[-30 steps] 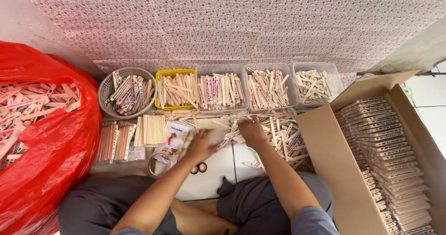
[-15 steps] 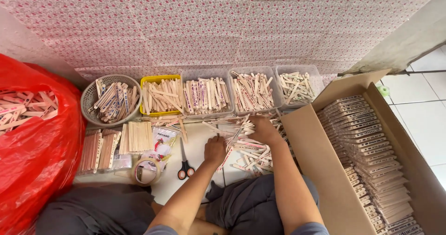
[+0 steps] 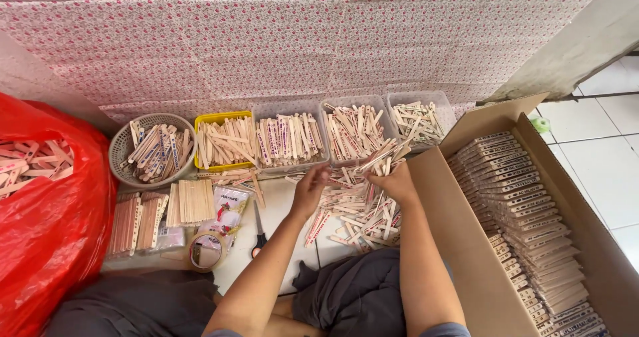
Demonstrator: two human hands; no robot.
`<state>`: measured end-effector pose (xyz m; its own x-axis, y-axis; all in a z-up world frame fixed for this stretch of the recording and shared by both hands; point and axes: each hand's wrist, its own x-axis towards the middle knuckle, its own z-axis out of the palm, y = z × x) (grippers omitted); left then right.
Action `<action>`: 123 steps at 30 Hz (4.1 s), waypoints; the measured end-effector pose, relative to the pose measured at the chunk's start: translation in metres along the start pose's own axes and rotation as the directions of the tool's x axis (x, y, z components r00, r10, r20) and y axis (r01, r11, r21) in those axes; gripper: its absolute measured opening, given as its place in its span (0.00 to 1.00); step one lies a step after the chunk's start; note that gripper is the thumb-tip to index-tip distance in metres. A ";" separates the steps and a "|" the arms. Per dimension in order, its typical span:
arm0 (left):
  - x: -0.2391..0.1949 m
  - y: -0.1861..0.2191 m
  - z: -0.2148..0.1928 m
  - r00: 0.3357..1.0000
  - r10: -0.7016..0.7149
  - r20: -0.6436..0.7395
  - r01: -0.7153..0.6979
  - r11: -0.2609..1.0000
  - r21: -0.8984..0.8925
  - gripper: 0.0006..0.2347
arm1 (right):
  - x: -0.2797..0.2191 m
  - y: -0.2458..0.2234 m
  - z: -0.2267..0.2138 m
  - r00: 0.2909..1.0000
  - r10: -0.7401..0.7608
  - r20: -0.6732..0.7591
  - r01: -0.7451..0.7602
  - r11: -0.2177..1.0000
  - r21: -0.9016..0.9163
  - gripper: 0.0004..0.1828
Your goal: The person sits on the floor and sorts ice cream sticks from a large red bag into smaller plastic bags. They gather sticks, align them, and place them into packaging, occasionally using scissors and tape nearby.
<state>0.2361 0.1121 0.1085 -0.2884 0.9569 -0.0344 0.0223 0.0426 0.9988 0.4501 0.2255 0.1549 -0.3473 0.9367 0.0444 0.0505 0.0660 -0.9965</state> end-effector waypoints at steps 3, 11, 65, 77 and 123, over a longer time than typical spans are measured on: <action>0.005 0.039 0.001 0.971 0.124 0.206 -0.106 0.990 -0.094 0.59 | -0.001 -0.015 0.014 0.999 -0.030 0.021 0.028 0.996 0.085 0.27; 0.002 0.047 0.020 0.938 0.077 0.338 -0.061 0.996 -0.057 0.59 | -0.008 0.022 0.068 0.981 0.169 0.091 -0.183 0.967 0.180 0.27; -0.022 0.044 -0.015 0.998 0.030 0.049 -0.017 0.967 -0.252 0.10 | -0.025 -0.082 0.067 0.891 0.146 0.429 -0.168 0.986 0.012 0.39; 0.008 0.000 -0.073 0.912 0.046 -0.408 -0.200 0.918 -0.343 0.12 | -0.040 0.051 0.178 0.858 0.214 0.468 -0.106 0.964 -0.245 0.34; -0.010 -0.023 -0.215 0.589 -0.016 -0.808 -0.437 0.835 -0.334 0.17 | 0.005 0.222 0.251 0.973 -0.072 0.218 0.214 0.629 -0.747 0.11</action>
<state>0.0324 0.0392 0.0934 -0.9437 0.3306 -0.0085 -0.1754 -0.4785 0.8604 0.2251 0.1584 -0.0840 -0.5460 0.8318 0.1001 0.6571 0.4993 -0.5648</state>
